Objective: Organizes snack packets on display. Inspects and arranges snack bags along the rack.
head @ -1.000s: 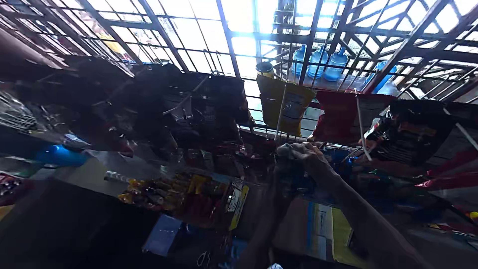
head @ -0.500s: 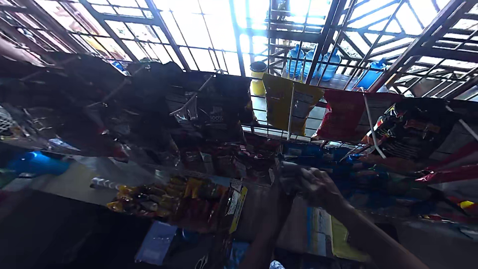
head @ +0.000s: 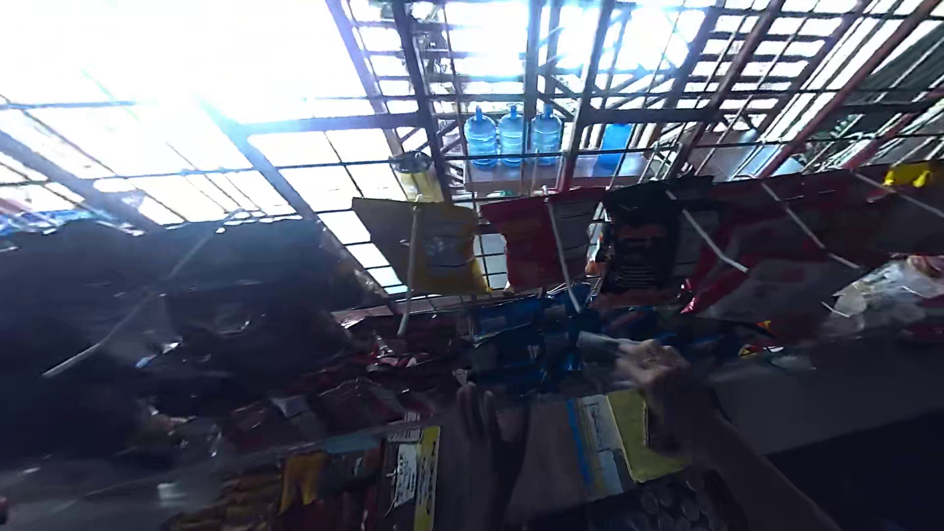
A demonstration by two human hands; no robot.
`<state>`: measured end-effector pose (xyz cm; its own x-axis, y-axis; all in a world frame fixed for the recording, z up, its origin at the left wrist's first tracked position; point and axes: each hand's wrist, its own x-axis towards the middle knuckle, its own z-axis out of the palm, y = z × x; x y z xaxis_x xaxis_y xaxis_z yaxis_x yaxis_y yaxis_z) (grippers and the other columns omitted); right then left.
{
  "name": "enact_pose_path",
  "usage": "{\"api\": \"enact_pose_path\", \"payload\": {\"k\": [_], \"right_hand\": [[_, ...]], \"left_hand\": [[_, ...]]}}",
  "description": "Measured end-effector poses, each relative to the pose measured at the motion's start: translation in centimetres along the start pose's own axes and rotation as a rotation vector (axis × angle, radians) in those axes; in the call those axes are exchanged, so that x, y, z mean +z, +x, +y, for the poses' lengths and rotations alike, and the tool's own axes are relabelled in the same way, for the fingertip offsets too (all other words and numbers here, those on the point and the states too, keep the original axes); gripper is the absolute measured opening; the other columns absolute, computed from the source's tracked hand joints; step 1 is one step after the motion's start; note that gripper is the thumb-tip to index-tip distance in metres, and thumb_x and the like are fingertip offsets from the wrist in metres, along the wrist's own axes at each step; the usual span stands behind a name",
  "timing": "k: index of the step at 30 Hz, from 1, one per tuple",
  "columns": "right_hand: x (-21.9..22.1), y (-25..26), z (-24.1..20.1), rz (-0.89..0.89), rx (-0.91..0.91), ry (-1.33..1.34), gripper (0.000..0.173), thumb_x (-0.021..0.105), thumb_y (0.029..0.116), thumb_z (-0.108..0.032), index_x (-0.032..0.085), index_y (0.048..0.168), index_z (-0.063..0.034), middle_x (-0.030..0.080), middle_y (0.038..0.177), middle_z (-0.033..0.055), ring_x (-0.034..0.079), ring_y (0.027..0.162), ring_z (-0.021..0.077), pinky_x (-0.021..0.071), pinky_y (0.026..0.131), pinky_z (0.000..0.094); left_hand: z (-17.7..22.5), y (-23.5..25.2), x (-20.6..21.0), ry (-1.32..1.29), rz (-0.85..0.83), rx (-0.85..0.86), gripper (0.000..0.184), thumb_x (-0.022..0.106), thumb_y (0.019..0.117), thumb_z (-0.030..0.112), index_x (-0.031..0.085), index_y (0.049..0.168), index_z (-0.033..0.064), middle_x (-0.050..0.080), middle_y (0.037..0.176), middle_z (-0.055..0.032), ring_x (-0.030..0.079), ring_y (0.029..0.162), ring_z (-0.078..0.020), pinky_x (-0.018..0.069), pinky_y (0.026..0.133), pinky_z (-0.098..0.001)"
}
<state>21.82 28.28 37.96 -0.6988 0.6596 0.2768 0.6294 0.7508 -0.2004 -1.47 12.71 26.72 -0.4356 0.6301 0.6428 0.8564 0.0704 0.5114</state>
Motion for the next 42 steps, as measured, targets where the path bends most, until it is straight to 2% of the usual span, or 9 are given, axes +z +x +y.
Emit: {"api": "enact_pose_path", "payload": {"k": [6,12,16,20,25,28,31,37,42], "right_hand": [[0.3,-2.1,1.7,0.134,0.160,0.136,0.039,0.064,0.0920,-0.005,0.068,0.130,0.0002,0.064,0.135,0.0222,0.063,0.122,0.0428,0.0519,0.101,0.0579],[-1.7,-3.4,5.1,-0.065,0.365,-0.055,0.026,0.062,0.0905,0.008,0.075,0.112,0.0022,0.067,0.125,0.0271,0.063,0.116,0.0493,0.0509,0.094,0.0643],[-1.7,0.2,3.7,0.089,0.258,0.073,0.031,0.061,0.0909,0.005,0.076,0.118,-0.0031,0.069,0.129,0.0194,0.064,0.120,0.0411,0.0520,0.099,0.0578],[1.6,4.2,4.5,-0.262,0.169,0.135,0.040,0.045,0.1004,0.003,0.067,0.133,-0.0055,0.059,0.144,0.0181,0.055,0.132,0.0404,0.0434,0.107,0.0567],[-2.9,2.6,8.1,0.118,0.541,-0.053,0.030,0.057,0.1002,-0.013,0.070,0.117,0.0087,0.067,0.118,0.0330,0.063,0.117,0.0500,0.0464,0.100,0.0658],[-0.9,3.2,9.9,-0.199,0.498,0.144,0.042,0.041,0.1087,-0.020,0.056,0.144,-0.0019,0.057,0.143,0.0251,0.052,0.137,0.0404,0.0372,0.114,0.0580],[-1.4,3.3,12.0,-0.412,0.556,0.201,0.046,0.045,0.1081,-0.022,0.051,0.145,0.0049,0.051,0.147,0.0302,0.045,0.142,0.0437,0.0310,0.118,0.0591],[-6.4,-1.0,17.1,0.064,0.649,0.007,0.029,0.056,0.0988,-0.003,0.069,0.122,0.0060,0.064,0.127,0.0306,0.056,0.126,0.0485,0.0431,0.106,0.0607],[-3.5,-5.2,10.4,0.137,0.355,0.166,0.030,0.061,0.0917,0.003,0.075,0.118,-0.0008,0.068,0.125,0.0263,0.063,0.117,0.0476,0.0495,0.099,0.0614]], "left_hand": [[7.7,2.2,4.1,-0.226,-0.207,0.394,0.015,0.065,0.0996,0.035,0.073,0.111,0.0292,0.067,0.129,0.0063,0.046,0.139,-0.0189,0.0225,0.122,-0.0450],[9.0,4.2,9.1,-0.099,-0.340,0.442,0.013,0.070,0.0911,0.022,0.079,0.101,0.0243,0.074,0.118,0.0014,0.056,0.132,-0.0311,0.0307,0.116,-0.0600],[9.7,4.3,9.4,-0.111,-0.330,0.419,0.014,0.070,0.0921,0.029,0.078,0.102,0.0237,0.072,0.121,0.0005,0.054,0.135,-0.0319,0.0251,0.115,-0.0652],[10.0,4.8,10.3,-0.046,-0.366,0.382,0.014,0.077,0.0837,0.018,0.081,0.097,0.0172,0.076,0.116,-0.0037,0.058,0.130,-0.0403,0.0267,0.110,-0.0756],[10.6,4.5,10.0,-0.052,-0.250,0.438,0.015,0.066,0.0950,0.028,0.077,0.103,0.0231,0.073,0.117,0.0013,0.055,0.132,-0.0278,0.0237,0.117,-0.0626],[13.2,4.1,10.7,-0.182,-0.226,0.558,0.018,0.063,0.0988,0.031,0.076,0.108,0.0242,0.073,0.121,0.0028,0.056,0.131,-0.0219,0.0240,0.119,-0.0542],[14.8,4.3,11.7,-0.200,-0.244,0.668,0.019,0.059,0.1019,0.029,0.069,0.119,0.0278,0.068,0.130,0.0048,0.050,0.136,-0.0197,0.0199,0.120,-0.0513],[16.1,3.8,12.8,-0.096,-0.288,0.632,0.017,0.064,0.0965,0.022,0.074,0.109,0.0279,0.071,0.124,0.0058,0.053,0.135,-0.0249,0.0237,0.117,-0.0596],[18.9,4.3,13.9,-0.075,-0.471,0.597,0.017,0.072,0.0885,0.014,0.078,0.104,0.0188,0.075,0.118,-0.0017,0.057,0.133,-0.0345,0.0319,0.111,-0.0685]]}}
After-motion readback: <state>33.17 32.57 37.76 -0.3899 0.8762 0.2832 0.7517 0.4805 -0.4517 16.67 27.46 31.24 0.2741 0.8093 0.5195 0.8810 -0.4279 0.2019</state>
